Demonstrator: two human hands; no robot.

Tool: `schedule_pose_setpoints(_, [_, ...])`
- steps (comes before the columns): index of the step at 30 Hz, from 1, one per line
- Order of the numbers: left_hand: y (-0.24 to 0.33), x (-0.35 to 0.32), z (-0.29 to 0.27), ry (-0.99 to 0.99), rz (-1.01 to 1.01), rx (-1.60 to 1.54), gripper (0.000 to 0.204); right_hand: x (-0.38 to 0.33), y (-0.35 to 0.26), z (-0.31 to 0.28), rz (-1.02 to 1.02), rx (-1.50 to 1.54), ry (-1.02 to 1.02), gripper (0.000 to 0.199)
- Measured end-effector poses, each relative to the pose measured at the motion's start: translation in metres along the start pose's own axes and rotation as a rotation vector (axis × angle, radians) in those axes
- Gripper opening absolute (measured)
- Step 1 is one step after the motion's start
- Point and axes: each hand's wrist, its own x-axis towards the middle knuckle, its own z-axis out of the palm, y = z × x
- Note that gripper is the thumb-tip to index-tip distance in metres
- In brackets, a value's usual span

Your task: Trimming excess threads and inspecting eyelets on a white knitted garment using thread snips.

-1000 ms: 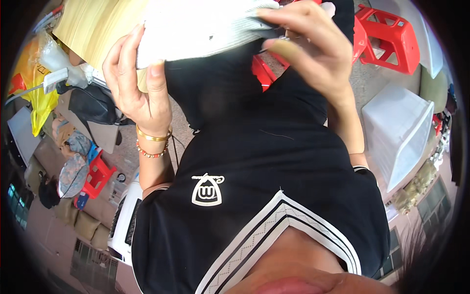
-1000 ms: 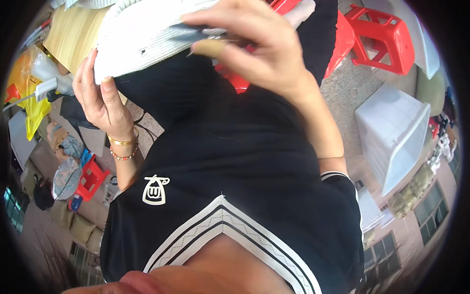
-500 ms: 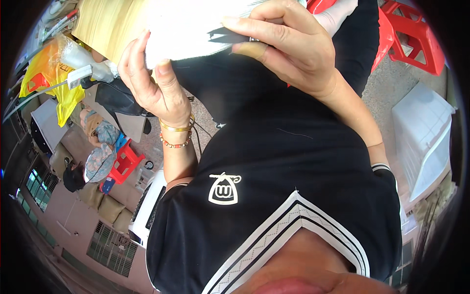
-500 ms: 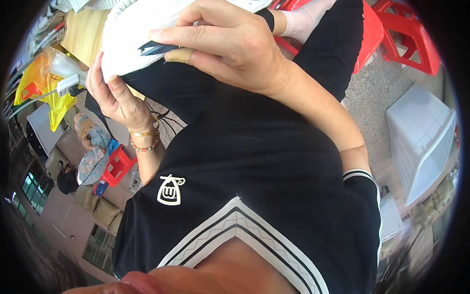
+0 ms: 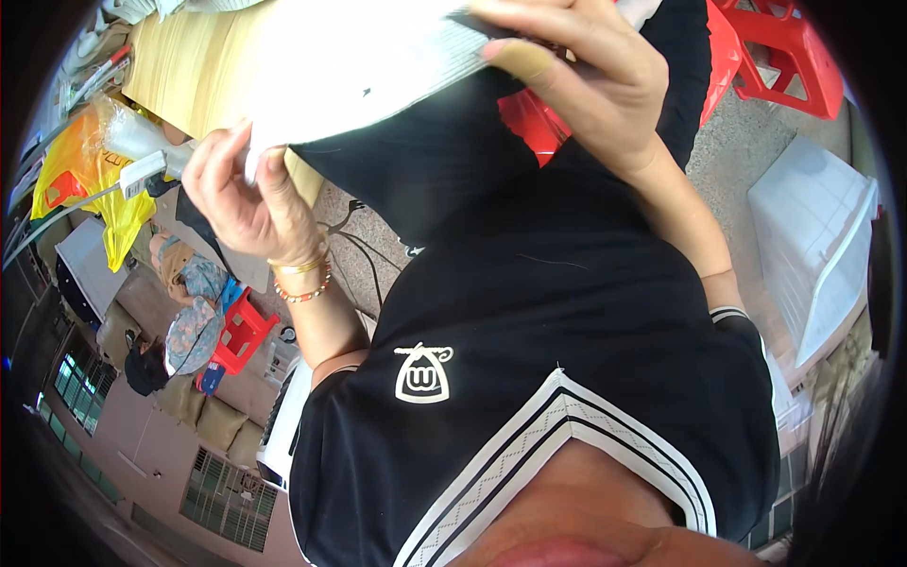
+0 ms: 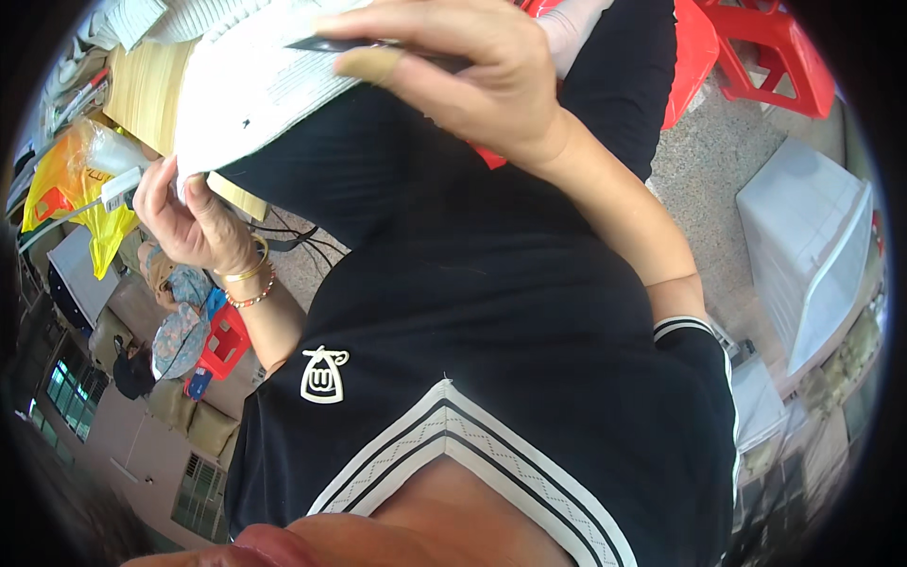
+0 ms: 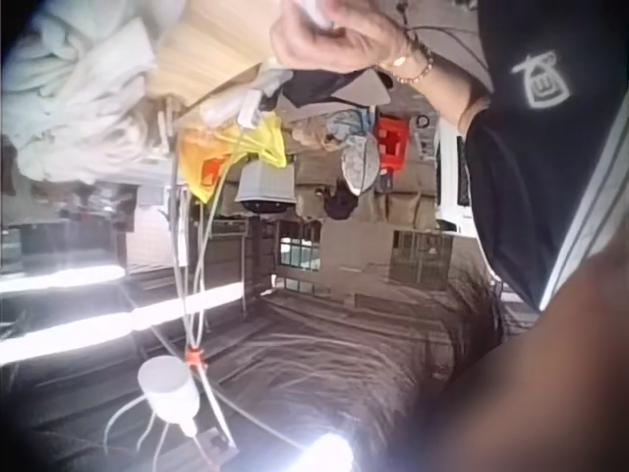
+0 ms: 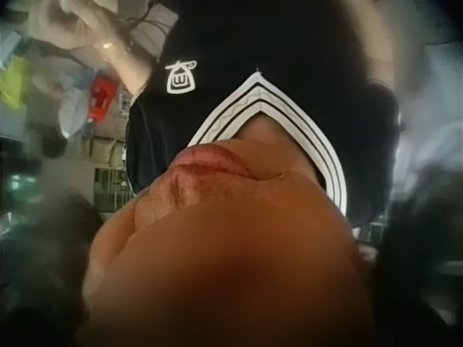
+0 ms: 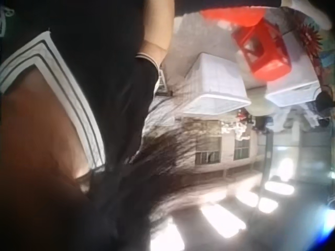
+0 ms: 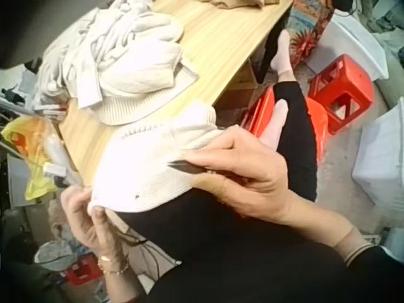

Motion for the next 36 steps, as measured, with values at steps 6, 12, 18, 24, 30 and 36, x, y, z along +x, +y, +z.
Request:
schedule_pose_setpoints(6, [-0.012, 0.005, -0.023, -0.055, 0.085, 0.133, 0.024, -0.014, 0.006, -0.026, 0.141, -0.179, 0.068, 0.036])
schedule_pose_setpoints(12, [-0.013, 0.02, -0.043, -0.026, 0.232, 0.349, 0.024, -0.015, 0.006, -0.032, 0.101, -0.239, 0.01, 0.033])
schedule_pose_setpoints(18, [-0.026, 0.014, -0.038, -0.026, 0.188, 0.324, 0.025, -0.035, 0.06, -0.061, 0.502, 0.188, 0.138, 0.056])
schedule_pose_setpoints(24, [-0.029, 0.01, -0.026, 0.003, 0.116, 0.267, 0.023, -0.048, 0.156, -0.072, 0.563, 0.497, 0.126, 0.042])
schedule_pose_setpoints(30, [-0.029, 0.01, -0.023, 0.02, 0.101, 0.199, 0.021, -0.035, 0.16, -0.095, 0.569, 0.168, -0.201, 0.03])
schedule_pose_setpoints(36, [-0.012, 0.041, -0.025, 0.035, 0.159, 0.219, 0.019, 0.006, 0.098, -0.11, 0.498, 0.376, 0.034, 0.017])
